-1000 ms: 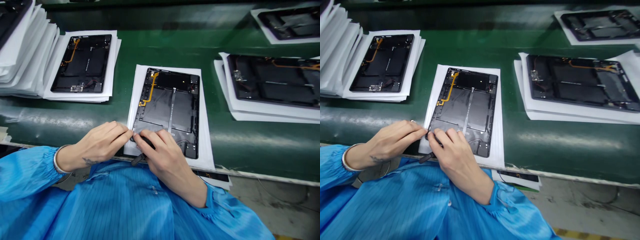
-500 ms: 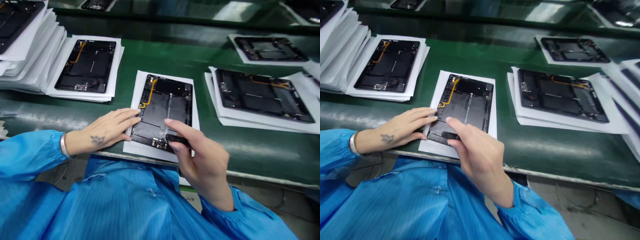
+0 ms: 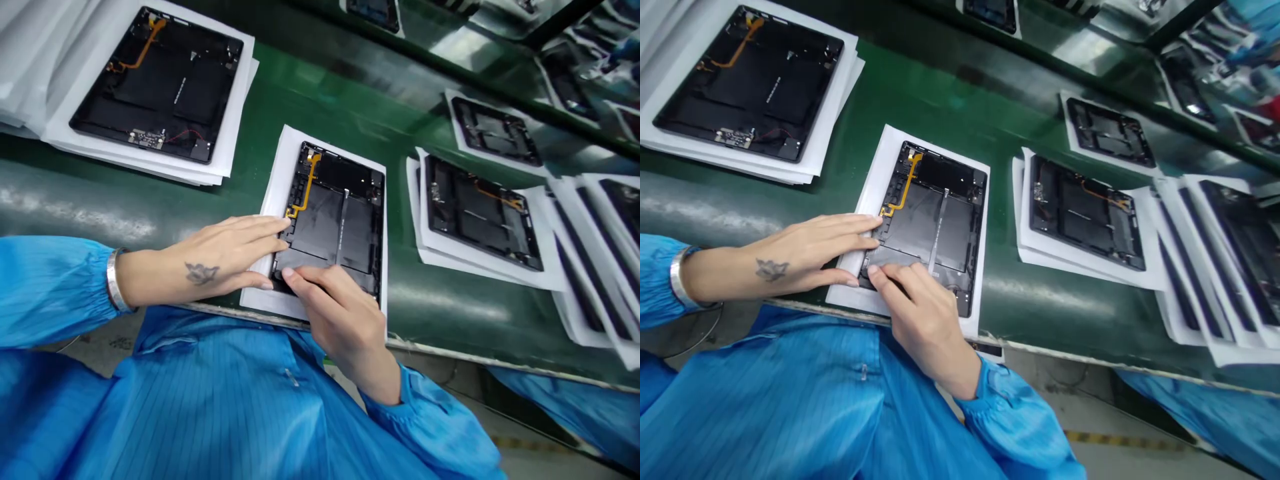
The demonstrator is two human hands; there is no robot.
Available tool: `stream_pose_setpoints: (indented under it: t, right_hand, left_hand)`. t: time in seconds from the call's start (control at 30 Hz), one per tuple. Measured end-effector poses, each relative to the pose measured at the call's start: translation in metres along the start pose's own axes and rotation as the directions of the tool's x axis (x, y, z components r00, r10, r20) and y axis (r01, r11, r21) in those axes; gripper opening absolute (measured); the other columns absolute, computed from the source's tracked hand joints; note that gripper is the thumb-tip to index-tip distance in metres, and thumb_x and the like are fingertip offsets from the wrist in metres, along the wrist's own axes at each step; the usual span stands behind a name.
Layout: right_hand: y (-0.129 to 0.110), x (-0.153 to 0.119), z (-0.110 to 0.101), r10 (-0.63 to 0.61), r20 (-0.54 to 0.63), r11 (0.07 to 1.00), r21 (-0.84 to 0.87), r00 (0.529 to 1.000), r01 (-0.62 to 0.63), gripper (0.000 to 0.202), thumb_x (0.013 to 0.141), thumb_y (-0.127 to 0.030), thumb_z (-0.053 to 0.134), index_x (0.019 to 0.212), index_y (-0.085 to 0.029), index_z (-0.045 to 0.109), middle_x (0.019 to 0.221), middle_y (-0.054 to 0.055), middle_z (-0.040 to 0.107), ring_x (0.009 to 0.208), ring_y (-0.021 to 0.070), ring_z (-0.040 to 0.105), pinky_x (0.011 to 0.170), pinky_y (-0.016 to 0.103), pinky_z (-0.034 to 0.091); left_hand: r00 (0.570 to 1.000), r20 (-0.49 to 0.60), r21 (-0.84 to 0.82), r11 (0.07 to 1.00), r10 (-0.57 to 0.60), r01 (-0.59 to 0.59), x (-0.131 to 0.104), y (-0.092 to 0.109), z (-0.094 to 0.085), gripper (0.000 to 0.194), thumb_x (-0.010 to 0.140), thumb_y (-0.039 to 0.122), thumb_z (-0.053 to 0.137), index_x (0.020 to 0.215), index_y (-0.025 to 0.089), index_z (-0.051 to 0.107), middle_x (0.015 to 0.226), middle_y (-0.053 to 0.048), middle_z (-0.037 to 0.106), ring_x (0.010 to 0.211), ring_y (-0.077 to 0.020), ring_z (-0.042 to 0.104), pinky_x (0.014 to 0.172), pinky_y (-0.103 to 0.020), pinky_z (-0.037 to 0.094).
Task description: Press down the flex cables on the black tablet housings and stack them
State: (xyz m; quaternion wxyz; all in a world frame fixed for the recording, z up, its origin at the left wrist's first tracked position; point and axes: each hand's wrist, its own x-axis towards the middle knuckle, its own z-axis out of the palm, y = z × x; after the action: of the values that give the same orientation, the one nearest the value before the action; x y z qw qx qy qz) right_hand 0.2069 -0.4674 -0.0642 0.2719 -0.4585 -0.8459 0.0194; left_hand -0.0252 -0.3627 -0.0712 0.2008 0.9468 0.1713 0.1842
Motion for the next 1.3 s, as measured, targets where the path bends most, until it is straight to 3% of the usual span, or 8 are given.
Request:
stream_pose_setpoints:
  t: [0.33, 0.43, 0.57, 0.77, 0.9, 1.1, 1.3]
  right_hand:
    - [-0.001, 0.003, -0.002, -0.031, 0.068, 0.997, -0.070, 0.997, 0.036, 0.032, 0.094, -0.002, 0.051, 0.121, -0.013, 0.063, 0.102, 0.010, 0.073, 0.079, 0.0165, 0.058, 0.065, 0.030, 0.049]
    - [-0.003, 0.010, -0.008, -0.104, 0.136, 0.975, -0.182, 0.985, 0.128, 0.024, 0.097, -0.006, 0.049, 0.114, -0.010, 0.065, 0.098, 0.010, 0.074, 0.074, 0.0160, 0.055, 0.062, 0.030, 0.047]
    - [-0.006, 0.024, -0.019, -0.235, 0.283, 0.894, -0.313, 0.930, 0.321, 0.016, 0.098, -0.012, 0.053, 0.095, -0.013, 0.069, 0.091, 0.006, 0.072, 0.068, 0.0136, 0.051, 0.055, 0.030, 0.040]
    - [-0.008, 0.033, -0.028, -0.352, 0.344, 0.796, -0.379, 0.871, 0.472, 0.021, 0.098, -0.017, 0.051, 0.086, -0.017, 0.069, 0.089, 0.007, 0.071, 0.072, 0.0161, 0.053, 0.055, 0.031, 0.038]
    - [-0.012, 0.034, -0.029, -0.354, 0.386, 0.745, -0.434, 0.852, 0.506, 0.017, 0.096, -0.017, 0.056, 0.086, -0.016, 0.069, 0.089, 0.007, 0.071, 0.068, 0.0148, 0.051, 0.053, 0.031, 0.036]
    - [-0.013, 0.034, -0.028, -0.296, 0.384, 0.827, -0.356, 0.875, 0.436, 0.018, 0.098, -0.017, 0.054, 0.088, -0.016, 0.069, 0.091, 0.006, 0.071, 0.070, 0.0137, 0.053, 0.054, 0.031, 0.037]
    - [-0.014, 0.032, -0.024, -0.295, 0.373, 0.795, -0.415, 0.880, 0.442, 0.018, 0.097, -0.016, 0.055, 0.086, -0.018, 0.069, 0.092, 0.006, 0.072, 0.068, 0.0133, 0.052, 0.053, 0.030, 0.035]
  left_hand:
    - [0.998, -0.051, 0.091, 0.995, 0.038, -0.033, 0.004, -0.001, 0.005, 0.045, 0.100, 0.042, 0.057, 0.132, 0.011, 0.057, 0.151, -0.016, 0.050, 0.143, -0.0261, 0.046, 0.118, -0.040, 0.041]
    - [0.999, -0.037, 0.102, 0.994, 0.038, -0.034, 0.006, 0.000, 0.006, 0.044, 0.099, 0.039, 0.060, 0.133, 0.011, 0.057, 0.151, -0.017, 0.050, 0.143, -0.0271, 0.046, 0.118, -0.041, 0.041]
    - [0.997, -0.047, 0.116, 0.992, 0.054, -0.048, 0.007, 0.000, 0.008, 0.041, 0.098, 0.036, 0.061, 0.128, 0.008, 0.059, 0.148, -0.019, 0.053, 0.140, -0.0286, 0.049, 0.116, -0.042, 0.044]
    - [0.997, -0.045, 0.101, 0.993, 0.068, -0.063, 0.002, -0.001, 0.006, 0.044, 0.102, 0.040, 0.053, 0.135, 0.010, 0.055, 0.152, -0.018, 0.048, 0.145, -0.0254, 0.043, 0.120, -0.042, 0.039]
    - [0.996, -0.038, 0.140, 0.987, 0.079, -0.073, 0.004, 0.002, 0.006, 0.040, 0.100, 0.034, 0.057, 0.130, 0.008, 0.056, 0.150, -0.020, 0.050, 0.144, -0.0283, 0.044, 0.120, -0.044, 0.038]
    - [0.998, -0.013, 0.176, 0.983, 0.059, -0.056, 0.010, 0.003, 0.007, 0.039, 0.099, 0.037, 0.059, 0.125, 0.008, 0.059, 0.148, -0.021, 0.051, 0.141, -0.0311, 0.048, 0.117, -0.044, 0.042]
    - [0.996, -0.033, 0.205, 0.975, 0.087, -0.079, 0.008, 0.002, 0.009, 0.039, 0.099, 0.033, 0.060, 0.125, 0.004, 0.059, 0.147, -0.023, 0.051, 0.141, -0.0321, 0.048, 0.118, -0.043, 0.041]
